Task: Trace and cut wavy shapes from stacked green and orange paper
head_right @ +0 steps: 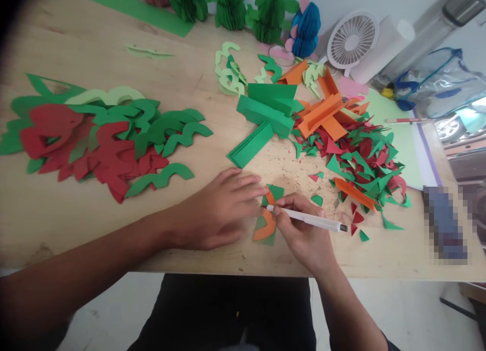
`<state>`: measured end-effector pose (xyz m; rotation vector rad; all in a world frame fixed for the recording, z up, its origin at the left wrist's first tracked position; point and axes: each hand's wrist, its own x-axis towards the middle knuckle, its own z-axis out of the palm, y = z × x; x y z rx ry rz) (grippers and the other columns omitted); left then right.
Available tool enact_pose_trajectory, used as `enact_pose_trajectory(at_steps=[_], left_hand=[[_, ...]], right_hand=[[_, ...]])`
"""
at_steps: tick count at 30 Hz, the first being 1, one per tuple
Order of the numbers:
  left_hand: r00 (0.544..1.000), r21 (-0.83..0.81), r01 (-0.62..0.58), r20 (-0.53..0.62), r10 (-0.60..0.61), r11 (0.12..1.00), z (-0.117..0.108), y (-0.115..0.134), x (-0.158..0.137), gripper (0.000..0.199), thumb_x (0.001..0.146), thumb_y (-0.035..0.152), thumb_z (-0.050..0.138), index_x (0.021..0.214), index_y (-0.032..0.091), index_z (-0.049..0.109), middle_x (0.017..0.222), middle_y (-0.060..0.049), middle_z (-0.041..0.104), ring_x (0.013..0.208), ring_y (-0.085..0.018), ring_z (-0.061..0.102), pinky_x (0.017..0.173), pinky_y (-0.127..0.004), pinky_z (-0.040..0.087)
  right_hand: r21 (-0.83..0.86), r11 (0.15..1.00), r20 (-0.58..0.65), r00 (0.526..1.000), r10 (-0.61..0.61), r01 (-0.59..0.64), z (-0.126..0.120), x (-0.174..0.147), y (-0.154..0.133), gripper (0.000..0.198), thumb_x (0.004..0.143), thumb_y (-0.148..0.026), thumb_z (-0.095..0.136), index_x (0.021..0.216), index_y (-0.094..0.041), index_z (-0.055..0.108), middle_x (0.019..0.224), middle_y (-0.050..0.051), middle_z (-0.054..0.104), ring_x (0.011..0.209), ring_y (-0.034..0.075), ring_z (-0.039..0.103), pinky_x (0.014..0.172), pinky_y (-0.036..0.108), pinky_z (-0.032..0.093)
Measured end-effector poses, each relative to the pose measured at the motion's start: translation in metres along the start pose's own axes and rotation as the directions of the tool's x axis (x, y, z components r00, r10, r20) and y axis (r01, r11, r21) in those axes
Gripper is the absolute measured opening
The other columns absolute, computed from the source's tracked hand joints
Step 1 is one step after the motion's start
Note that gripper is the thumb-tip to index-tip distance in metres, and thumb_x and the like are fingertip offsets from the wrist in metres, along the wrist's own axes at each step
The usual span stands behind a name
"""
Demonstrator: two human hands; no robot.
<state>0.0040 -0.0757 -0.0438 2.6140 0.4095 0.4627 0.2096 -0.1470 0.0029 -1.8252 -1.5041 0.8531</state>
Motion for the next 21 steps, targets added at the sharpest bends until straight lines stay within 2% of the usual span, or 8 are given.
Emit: enact_pose_trajectory(at_steps=[12, 21], left_hand=[[1.000, -0.009, 0.015, -0.013, -0.015, 1.000, -0.0024, 0.0022, 0.0006, 0.034, 0.086, 0.035, 0.059, 0.116, 0.020, 0.064, 0.143, -0.011, 0.053, 0.135, -0.035, 0.040, 0.112, -0.056, 0.026], [1.000, 0.004, 0.020, 0.019, -0.020, 1.000, -0.0022, 0.0019, 0.0005, 0.036, 0.089, 0.037, 0.054, 0.120, 0.020, 0.062, 0.145, -0.011, 0.051, 0.137, -0.035, 0.037, 0.112, -0.056, 0.023]], right_hand=[[-0.003, 1.000, 0.002, 1.000, 0.000, 0.000, 0.0006, 0.0025, -0.0043, 0.016, 0.078, -0.033, 0.065, 0.070, -0.019, 0.067, 0.061, 0.000, 0.066, 0.049, 0.011, 0.055, 0.043, 0.021, 0.039], [-0.014, 1.000, -0.002, 1.000, 0.003, -0.003, -0.0020, 0.0015, -0.0024, 0.014, 0.077, -0.033, 0.065, 0.070, -0.020, 0.067, 0.062, 0.000, 0.066, 0.052, 0.012, 0.057, 0.045, 0.021, 0.042]])
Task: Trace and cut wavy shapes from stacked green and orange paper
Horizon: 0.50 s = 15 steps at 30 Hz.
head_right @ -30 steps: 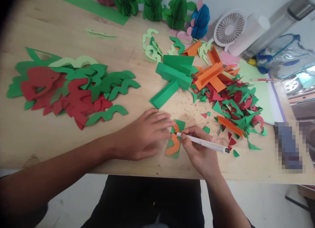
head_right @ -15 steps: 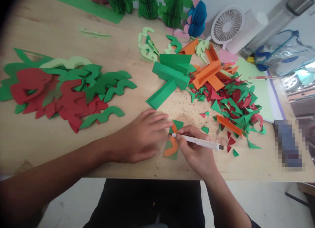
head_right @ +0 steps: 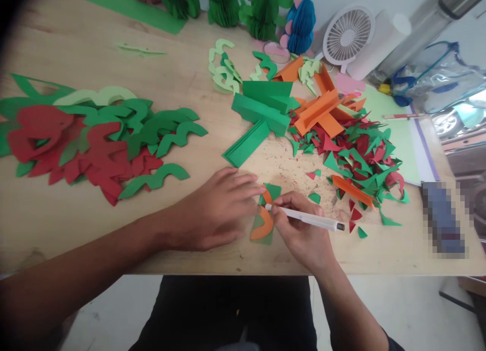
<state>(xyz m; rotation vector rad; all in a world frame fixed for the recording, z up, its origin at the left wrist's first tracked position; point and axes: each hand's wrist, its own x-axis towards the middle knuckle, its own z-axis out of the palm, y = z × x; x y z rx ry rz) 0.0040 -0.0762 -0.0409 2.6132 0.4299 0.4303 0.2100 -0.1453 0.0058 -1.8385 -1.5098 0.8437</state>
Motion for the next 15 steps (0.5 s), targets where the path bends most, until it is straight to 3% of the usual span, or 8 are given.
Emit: enact_pose_trajectory(at_steps=[15], left_hand=[[1.000, -0.005, -0.010, 0.014, 0.010, 1.000, 0.0005, -0.0013, -0.0001, 0.039, 0.089, 0.037, 0.053, 0.124, 0.021, 0.059, 0.147, -0.011, 0.049, 0.138, -0.035, 0.036, 0.112, -0.057, 0.022]], right_hand=[[-0.048, 0.999, 0.004, 1.000, -0.003, 0.004, -0.0072, -0.0005, 0.0047, 0.013, 0.079, -0.031, 0.064, 0.072, -0.021, 0.067, 0.068, 0.001, 0.069, 0.057, 0.013, 0.061, 0.048, 0.022, 0.045]])
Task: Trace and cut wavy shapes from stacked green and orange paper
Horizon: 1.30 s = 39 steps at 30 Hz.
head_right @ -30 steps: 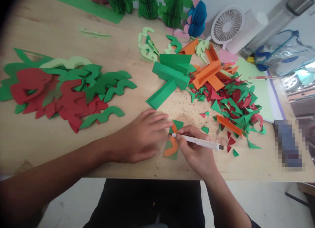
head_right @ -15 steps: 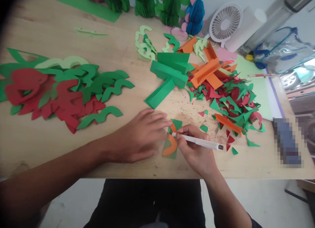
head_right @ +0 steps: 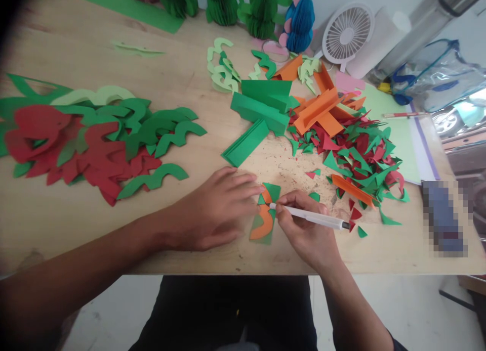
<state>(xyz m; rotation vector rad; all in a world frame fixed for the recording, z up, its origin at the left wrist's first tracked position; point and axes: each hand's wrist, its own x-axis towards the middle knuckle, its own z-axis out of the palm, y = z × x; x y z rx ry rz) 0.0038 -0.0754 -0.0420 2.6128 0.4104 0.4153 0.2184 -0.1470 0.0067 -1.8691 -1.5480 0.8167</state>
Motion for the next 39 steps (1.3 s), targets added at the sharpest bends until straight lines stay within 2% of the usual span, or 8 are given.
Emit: enact_pose_trajectory(at_steps=[16, 25, 33, 39], left_hand=[[1.000, 0.011, -0.006, -0.018, 0.006, 1.000, 0.001, 0.000, 0.000, 0.037, 0.089, 0.036, 0.052, 0.123, 0.022, 0.060, 0.144, -0.010, 0.051, 0.138, -0.034, 0.036, 0.112, -0.057, 0.021], [0.999, 0.022, -0.006, -0.032, 0.007, 1.000, 0.004, -0.001, 0.000, 0.036, 0.088, 0.037, 0.054, 0.120, 0.021, 0.061, 0.145, -0.009, 0.051, 0.137, -0.034, 0.037, 0.113, -0.057, 0.020], [0.999, 0.024, -0.006, -0.037, 0.007, 1.000, 0.003, -0.001, -0.001, 0.036, 0.088, 0.036, 0.053, 0.119, 0.020, 0.061, 0.145, -0.010, 0.052, 0.136, -0.035, 0.038, 0.111, -0.057, 0.022], [0.999, 0.019, -0.009, -0.046, 0.010, 1.000, 0.002, -0.001, 0.000, 0.035, 0.088, 0.036, 0.053, 0.118, 0.020, 0.062, 0.144, -0.010, 0.052, 0.136, -0.035, 0.038, 0.112, -0.056, 0.022]], right_hand=[[-0.040, 0.998, -0.027, 0.998, -0.055, 0.054, 0.001, -0.001, 0.004, 0.012, 0.081, -0.030, 0.063, 0.075, -0.021, 0.067, 0.068, 0.000, 0.070, 0.056, 0.012, 0.061, 0.047, 0.020, 0.046], [0.007, 0.997, -0.072, 0.994, -0.077, 0.078, 0.007, -0.001, -0.004, 0.009, 0.082, -0.029, 0.066, 0.077, -0.022, 0.068, 0.062, -0.004, 0.068, 0.050, 0.008, 0.058, 0.043, 0.016, 0.041], [0.034, 0.996, -0.005, 0.996, -0.084, 0.084, 0.009, -0.001, -0.002, 0.008, 0.082, -0.027, 0.065, 0.076, -0.021, 0.068, 0.059, -0.004, 0.065, 0.046, 0.007, 0.052, 0.040, 0.017, 0.034], [0.050, 0.995, 0.014, 0.997, -0.082, 0.081, 0.010, 0.000, -0.002, 0.010, 0.082, -0.028, 0.065, 0.076, -0.021, 0.068, 0.062, -0.003, 0.066, 0.049, 0.008, 0.055, 0.043, 0.019, 0.036]])
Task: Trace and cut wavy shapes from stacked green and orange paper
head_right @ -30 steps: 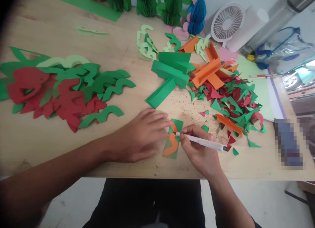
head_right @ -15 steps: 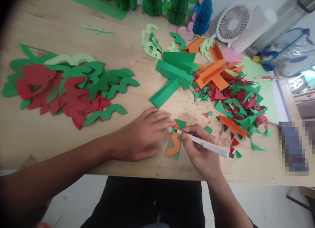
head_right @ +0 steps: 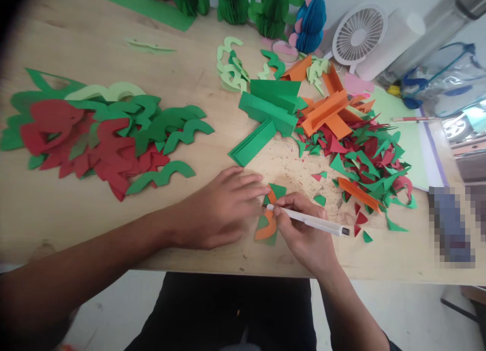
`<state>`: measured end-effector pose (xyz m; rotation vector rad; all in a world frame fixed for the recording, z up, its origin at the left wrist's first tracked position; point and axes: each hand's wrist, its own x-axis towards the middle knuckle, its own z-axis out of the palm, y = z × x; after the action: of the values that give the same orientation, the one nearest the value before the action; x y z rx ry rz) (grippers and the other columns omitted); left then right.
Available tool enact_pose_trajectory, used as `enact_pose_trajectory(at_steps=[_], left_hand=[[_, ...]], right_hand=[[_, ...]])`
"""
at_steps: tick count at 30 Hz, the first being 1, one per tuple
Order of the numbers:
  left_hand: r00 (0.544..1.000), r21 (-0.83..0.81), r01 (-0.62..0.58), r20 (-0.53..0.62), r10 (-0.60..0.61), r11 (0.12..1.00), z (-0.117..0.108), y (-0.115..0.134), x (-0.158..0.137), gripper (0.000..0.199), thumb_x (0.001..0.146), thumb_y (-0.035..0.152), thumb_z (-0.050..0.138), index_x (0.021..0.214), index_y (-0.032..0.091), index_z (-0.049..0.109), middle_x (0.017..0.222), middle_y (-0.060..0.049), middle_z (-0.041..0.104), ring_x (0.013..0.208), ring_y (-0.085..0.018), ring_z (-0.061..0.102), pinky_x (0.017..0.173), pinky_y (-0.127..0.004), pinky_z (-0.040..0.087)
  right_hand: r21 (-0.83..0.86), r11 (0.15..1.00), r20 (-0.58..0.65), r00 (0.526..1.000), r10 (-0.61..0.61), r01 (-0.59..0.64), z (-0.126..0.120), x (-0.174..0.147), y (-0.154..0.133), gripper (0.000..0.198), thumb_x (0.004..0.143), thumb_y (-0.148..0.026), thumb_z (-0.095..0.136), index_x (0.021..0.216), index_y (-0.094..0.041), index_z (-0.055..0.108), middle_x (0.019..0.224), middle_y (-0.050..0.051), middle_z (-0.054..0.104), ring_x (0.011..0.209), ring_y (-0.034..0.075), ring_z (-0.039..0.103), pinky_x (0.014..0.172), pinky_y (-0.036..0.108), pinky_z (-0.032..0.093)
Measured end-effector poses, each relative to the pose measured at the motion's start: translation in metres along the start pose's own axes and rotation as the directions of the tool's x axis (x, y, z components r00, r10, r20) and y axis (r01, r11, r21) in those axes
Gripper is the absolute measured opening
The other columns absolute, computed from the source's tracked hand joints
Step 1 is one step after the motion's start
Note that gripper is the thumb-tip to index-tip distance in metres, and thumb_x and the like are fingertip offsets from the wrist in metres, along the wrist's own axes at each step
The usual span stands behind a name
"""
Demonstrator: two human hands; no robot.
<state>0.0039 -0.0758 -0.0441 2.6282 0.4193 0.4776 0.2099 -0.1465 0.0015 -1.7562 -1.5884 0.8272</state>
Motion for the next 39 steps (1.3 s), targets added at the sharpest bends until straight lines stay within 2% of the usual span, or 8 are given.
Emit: enact_pose_trajectory(at_steps=[8, 19, 32, 36, 39], left_hand=[[1.000, -0.005, 0.014, 0.009, -0.013, 1.000, 0.0002, 0.0009, -0.0001, 0.034, 0.088, 0.037, 0.054, 0.118, 0.021, 0.062, 0.145, -0.009, 0.052, 0.137, -0.034, 0.037, 0.113, -0.055, 0.021], [0.999, -0.010, 0.019, 0.030, -0.019, 1.000, -0.0012, 0.0017, 0.0004, 0.034, 0.088, 0.035, 0.055, 0.118, 0.021, 0.062, 0.146, -0.010, 0.051, 0.138, -0.034, 0.037, 0.113, -0.056, 0.022], [0.999, 0.001, 0.017, 0.032, -0.017, 1.000, -0.0002, 0.0017, 0.0005, 0.036, 0.089, 0.037, 0.055, 0.120, 0.020, 0.061, 0.145, -0.010, 0.051, 0.138, -0.035, 0.036, 0.113, -0.056, 0.022], [0.999, 0.000, 0.019, 0.033, -0.019, 1.000, -0.0011, 0.0019, 0.0007, 0.035, 0.089, 0.036, 0.055, 0.120, 0.021, 0.061, 0.145, -0.010, 0.051, 0.137, -0.034, 0.037, 0.112, -0.056, 0.022], [0.999, -0.002, 0.018, 0.037, -0.017, 1.000, -0.0021, 0.0026, 0.0011, 0.033, 0.088, 0.036, 0.056, 0.117, 0.021, 0.062, 0.146, -0.010, 0.050, 0.137, -0.034, 0.037, 0.112, -0.056, 0.023]], right_hand=[[-0.036, 0.999, -0.027, 1.000, 0.003, -0.004, -0.0004, -0.0018, 0.0032, 0.011, 0.083, -0.030, 0.065, 0.077, -0.021, 0.068, 0.060, -0.004, 0.063, 0.046, 0.008, 0.049, 0.041, 0.021, 0.032], [-0.049, 0.999, -0.032, 0.999, 0.010, -0.011, -0.0002, -0.0023, 0.0027, 0.011, 0.081, -0.031, 0.065, 0.075, -0.022, 0.067, 0.057, -0.004, 0.060, 0.045, 0.009, 0.047, 0.041, 0.022, 0.032], [-0.019, 0.998, -0.005, 0.998, 0.056, -0.056, 0.0006, -0.0005, -0.0008, 0.014, 0.080, -0.033, 0.066, 0.074, -0.020, 0.068, 0.062, 0.000, 0.067, 0.049, 0.011, 0.055, 0.043, 0.021, 0.040], [0.040, 0.997, -0.042, 0.997, 0.064, -0.063, -0.0011, -0.0024, 0.0010, 0.015, 0.082, -0.034, 0.067, 0.077, -0.021, 0.068, 0.064, 0.000, 0.069, 0.052, 0.012, 0.060, 0.046, 0.022, 0.046], [0.091, 0.996, -0.097, 0.995, 0.034, -0.025, -0.0054, -0.0092, 0.0048, 0.014, 0.086, -0.035, 0.066, 0.084, -0.022, 0.069, 0.071, 0.001, 0.073, 0.063, 0.016, 0.068, 0.055, 0.025, 0.054]])
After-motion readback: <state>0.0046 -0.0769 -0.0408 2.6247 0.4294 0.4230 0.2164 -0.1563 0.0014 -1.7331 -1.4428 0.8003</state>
